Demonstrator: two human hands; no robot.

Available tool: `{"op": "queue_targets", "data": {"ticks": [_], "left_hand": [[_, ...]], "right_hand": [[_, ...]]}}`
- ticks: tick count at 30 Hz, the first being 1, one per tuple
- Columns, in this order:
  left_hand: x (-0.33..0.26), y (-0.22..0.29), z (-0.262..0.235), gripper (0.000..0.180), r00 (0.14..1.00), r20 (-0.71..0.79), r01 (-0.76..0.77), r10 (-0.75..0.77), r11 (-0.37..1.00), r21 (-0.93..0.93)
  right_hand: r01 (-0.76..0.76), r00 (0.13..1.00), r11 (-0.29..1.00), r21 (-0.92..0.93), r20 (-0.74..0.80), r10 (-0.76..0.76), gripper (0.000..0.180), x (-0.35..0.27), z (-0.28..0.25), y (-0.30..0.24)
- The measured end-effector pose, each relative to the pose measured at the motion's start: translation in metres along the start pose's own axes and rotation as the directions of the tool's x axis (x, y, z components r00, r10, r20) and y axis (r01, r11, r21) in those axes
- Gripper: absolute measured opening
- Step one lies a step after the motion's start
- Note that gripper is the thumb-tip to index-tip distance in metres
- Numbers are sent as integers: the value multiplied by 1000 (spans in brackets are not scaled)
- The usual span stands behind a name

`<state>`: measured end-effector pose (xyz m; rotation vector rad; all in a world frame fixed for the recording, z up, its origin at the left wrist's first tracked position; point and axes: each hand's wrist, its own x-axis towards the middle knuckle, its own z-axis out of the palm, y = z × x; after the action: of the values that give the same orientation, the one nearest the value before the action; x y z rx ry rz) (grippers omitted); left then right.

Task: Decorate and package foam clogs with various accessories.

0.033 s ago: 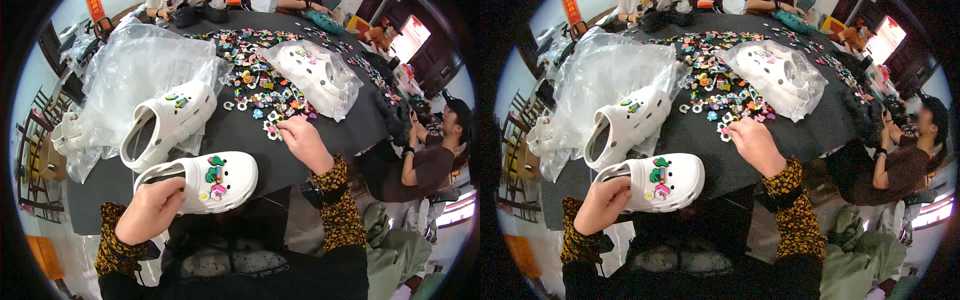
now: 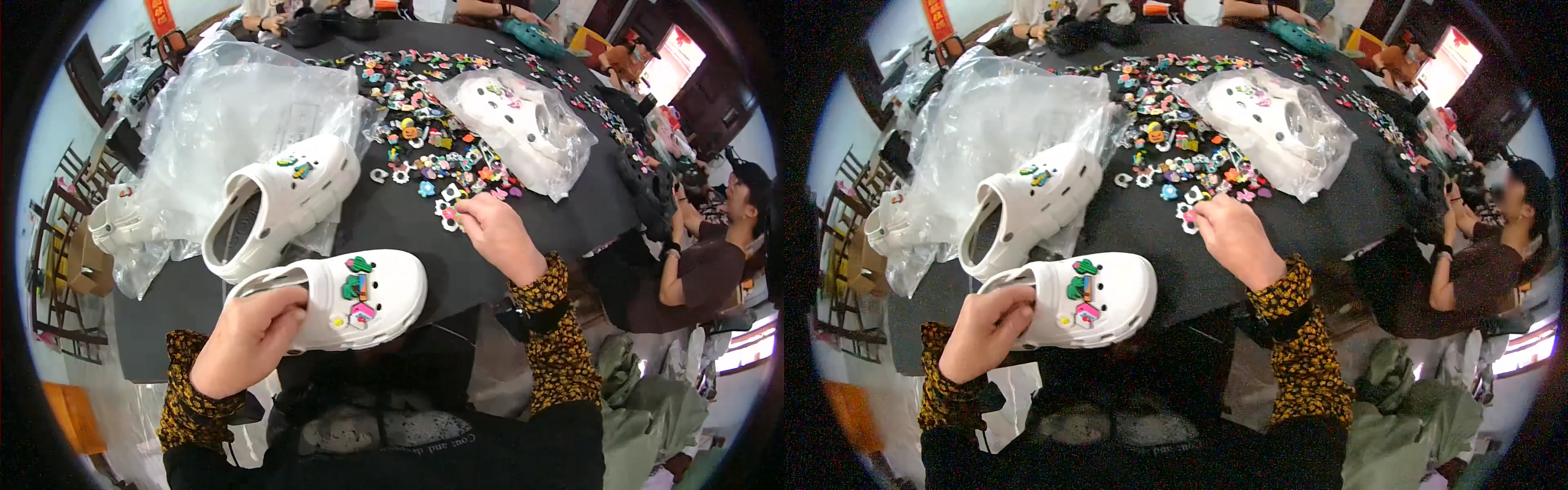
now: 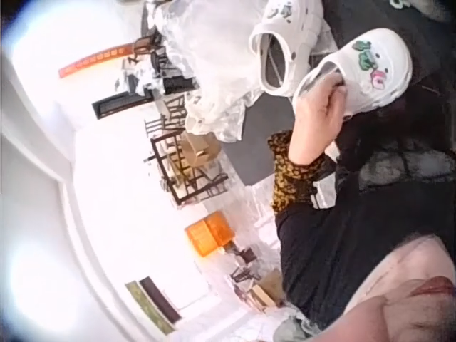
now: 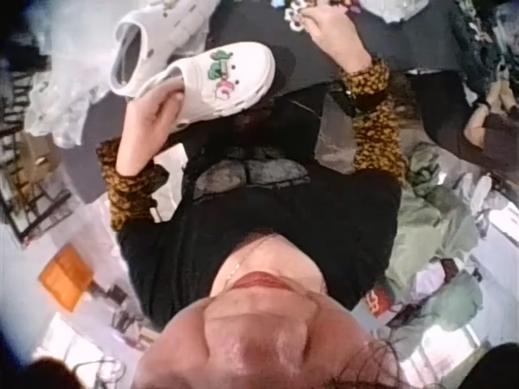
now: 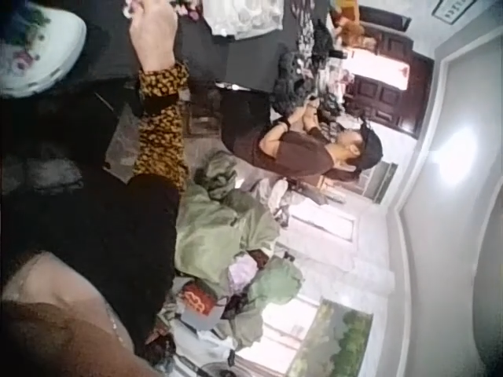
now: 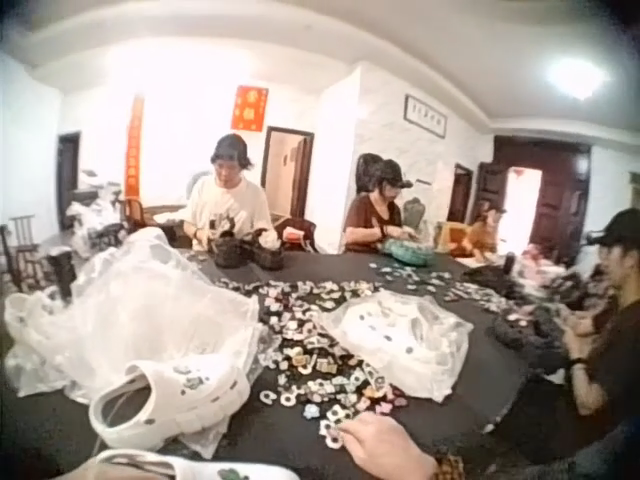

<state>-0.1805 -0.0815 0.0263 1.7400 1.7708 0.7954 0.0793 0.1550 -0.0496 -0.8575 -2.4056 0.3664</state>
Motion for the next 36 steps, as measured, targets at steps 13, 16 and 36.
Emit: {"op": "queue_targets", "data": {"ticks": [13, 16, 36], "left_hand": [[59, -38, -51, 23, 983, -181, 13, 12, 991, 132], [71, -45, -44, 42, 995, -93, 47, -47, 999, -6], [57, -32, -36, 29, 982, -159, -1, -99, 845, -534]], "right_hand": [[4, 984, 982, -190, 178, 31, 14, 5, 10, -8], [3, 981, 982, -188, 191, 34, 13, 4, 10, -8], [141, 988, 978, -154, 78, -130, 30, -1, -1, 6]]}}
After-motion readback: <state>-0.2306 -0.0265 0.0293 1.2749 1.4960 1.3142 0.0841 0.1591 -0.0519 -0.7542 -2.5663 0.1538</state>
